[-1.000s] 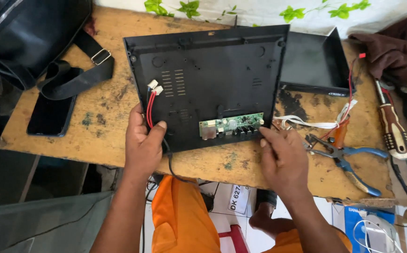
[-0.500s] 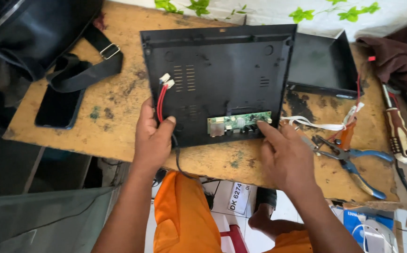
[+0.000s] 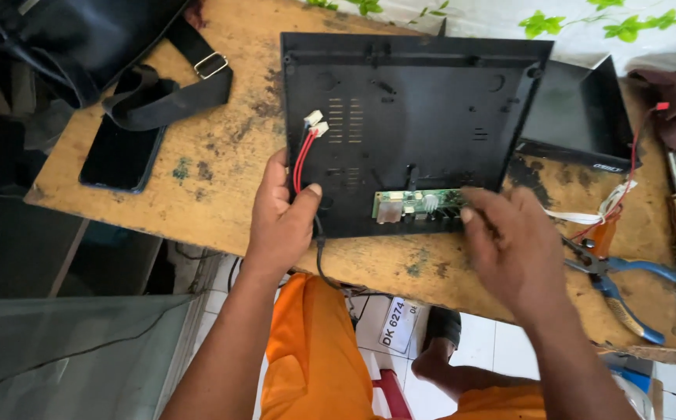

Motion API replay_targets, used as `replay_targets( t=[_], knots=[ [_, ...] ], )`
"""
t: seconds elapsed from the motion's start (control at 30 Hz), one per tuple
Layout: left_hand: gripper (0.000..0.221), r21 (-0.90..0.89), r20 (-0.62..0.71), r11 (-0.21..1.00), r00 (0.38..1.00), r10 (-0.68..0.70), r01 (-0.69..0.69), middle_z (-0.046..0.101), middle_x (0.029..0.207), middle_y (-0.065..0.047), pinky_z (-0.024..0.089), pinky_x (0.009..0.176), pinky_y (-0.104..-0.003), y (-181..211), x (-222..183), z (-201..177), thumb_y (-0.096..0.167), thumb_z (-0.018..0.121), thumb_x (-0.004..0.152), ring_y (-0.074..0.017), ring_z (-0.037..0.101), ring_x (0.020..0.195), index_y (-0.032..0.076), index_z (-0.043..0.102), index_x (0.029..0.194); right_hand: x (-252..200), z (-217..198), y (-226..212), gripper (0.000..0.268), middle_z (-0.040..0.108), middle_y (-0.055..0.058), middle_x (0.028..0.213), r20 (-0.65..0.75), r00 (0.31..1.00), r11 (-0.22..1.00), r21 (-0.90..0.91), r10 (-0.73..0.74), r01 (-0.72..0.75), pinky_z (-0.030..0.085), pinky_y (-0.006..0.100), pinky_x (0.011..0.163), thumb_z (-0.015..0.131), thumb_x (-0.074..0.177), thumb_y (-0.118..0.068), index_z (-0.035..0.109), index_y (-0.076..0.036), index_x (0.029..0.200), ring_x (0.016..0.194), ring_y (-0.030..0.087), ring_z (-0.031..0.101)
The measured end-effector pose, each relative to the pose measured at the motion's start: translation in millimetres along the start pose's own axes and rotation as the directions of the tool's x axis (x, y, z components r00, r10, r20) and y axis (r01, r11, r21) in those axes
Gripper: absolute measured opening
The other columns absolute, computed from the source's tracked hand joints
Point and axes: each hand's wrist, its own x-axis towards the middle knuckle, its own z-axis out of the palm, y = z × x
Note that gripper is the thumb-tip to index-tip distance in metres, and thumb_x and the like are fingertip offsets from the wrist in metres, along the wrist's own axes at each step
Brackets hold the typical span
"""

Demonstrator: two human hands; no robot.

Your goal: Disassembling an electronic device by disconnecting internal wires, ribbon cables, and circuit boards using pliers and a screwdriver.

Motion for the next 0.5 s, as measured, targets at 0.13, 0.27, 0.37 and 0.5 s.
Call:
replay_targets(
  t=[0.13,0.27,0.37,0.5],
  knots=[
    [0.047,0.012,0.033,1.000,0.999,0.013,-0.014,0.072,0.119,-0.019,0.061,0.094,-0.042,-3,0,-2,-0.006,0.053,0.095,-0.0205,0.068,0.107,0.003,0.050,0.141,20,3,5,0.027,0.061,0.009,0.091,0.026,0.999,1.000,-0.012,-0.025,0.025,0.056,0.048,0.074,0.068,0.097,-0.025,0.079,-0.028,0.121,0.087,0.042,0.068],
    [0.047,-0.015,0.048,0.999,0.998,0.039,-0.039,0.071,0.120,-0.018,0.061,0.093,-0.040,-4,0,-3,-0.005,0.053,0.097,-0.0191,0.067,0.108,0.003,0.049,0.143,32,-15,-16,0.024,0.056,0.013,0.084,0.096,0.991,0.985,0.155,-0.093,0.077,0.055,0.047,0.069,0.064,0.102,-0.011,0.079,-0.013,0.121,0.076,0.044,0.066],
    [0.047,-0.016,0.044,0.999,0.998,0.041,-0.040,0.071,0.121,-0.018,0.061,0.094,-0.041,-2,-2,-2,-0.004,0.053,0.098,-0.0191,0.067,0.109,0.002,0.048,0.144,35,-8,-7,0.021,0.059,0.018,0.089,0.131,0.989,0.984,0.173,-0.065,0.042,0.054,0.052,0.069,0.070,0.097,-0.013,0.078,-0.012,0.117,0.084,0.049,0.066],
    [0.047,-0.013,0.041,0.999,0.999,0.033,-0.033,0.071,0.123,-0.018,0.060,0.095,-0.042,-1,-4,0,-0.003,0.053,0.098,-0.0198,0.067,0.110,0.002,0.048,0.144,39,-15,-7,0.021,0.062,0.017,0.092,0.197,0.980,0.972,0.233,-0.035,-0.012,0.055,0.051,0.074,0.071,0.097,-0.014,0.077,-0.012,0.117,0.089,0.048,0.068]
  ],
)
